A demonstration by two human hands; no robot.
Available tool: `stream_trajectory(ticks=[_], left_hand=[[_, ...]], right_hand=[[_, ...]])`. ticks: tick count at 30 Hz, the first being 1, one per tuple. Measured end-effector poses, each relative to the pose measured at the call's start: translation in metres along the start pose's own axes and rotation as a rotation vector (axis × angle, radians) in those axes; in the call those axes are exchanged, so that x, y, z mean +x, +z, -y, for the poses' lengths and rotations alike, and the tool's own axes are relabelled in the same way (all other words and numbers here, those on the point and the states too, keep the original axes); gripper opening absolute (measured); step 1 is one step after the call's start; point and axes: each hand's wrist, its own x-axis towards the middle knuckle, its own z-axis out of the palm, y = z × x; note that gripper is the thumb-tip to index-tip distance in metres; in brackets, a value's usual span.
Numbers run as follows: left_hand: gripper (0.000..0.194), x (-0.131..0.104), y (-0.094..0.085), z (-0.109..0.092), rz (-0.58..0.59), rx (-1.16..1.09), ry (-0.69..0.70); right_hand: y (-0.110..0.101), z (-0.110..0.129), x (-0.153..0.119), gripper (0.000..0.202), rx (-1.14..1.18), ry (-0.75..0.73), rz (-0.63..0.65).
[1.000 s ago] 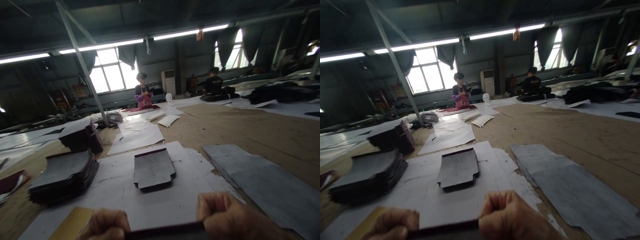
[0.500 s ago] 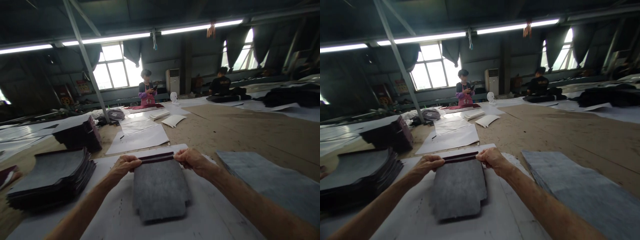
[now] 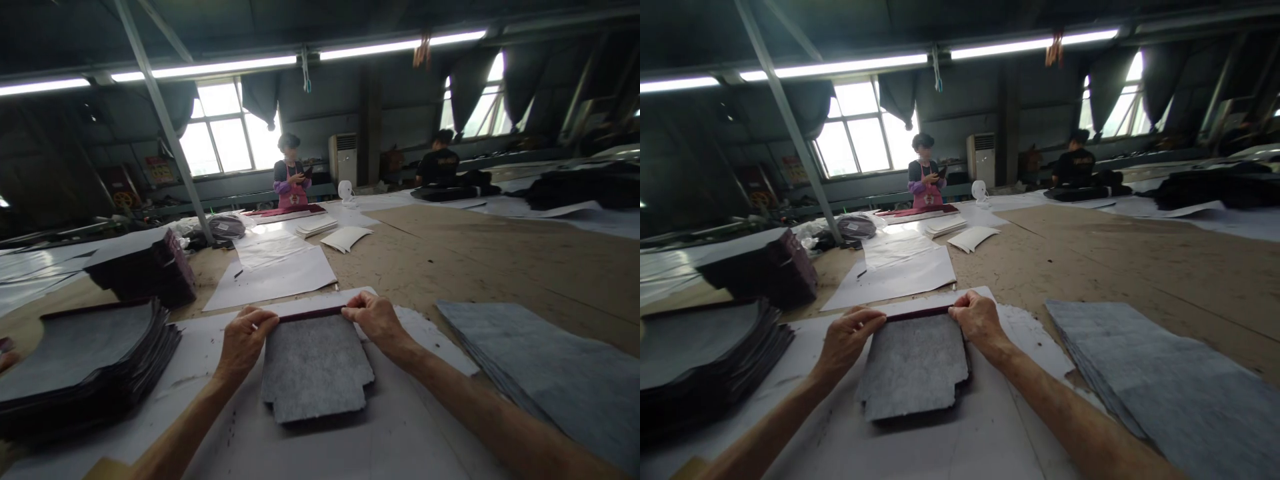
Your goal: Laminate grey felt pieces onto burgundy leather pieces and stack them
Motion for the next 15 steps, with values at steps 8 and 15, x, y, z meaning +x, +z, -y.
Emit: stream_trajectory(ticks=[8,15], left_hand=[[0.021,-0.007,0.01,0.006,-0.098,0.098,0.057],[0.037,-0.014,0.008,0.004,-0.144,0.131,0.156]], right_hand=[[0.005,-0.002,0.001,0.022,0.084,0.004,0.032],[-0.01,0.0,-0.014,0.026,0.036,0.05,0.021]])
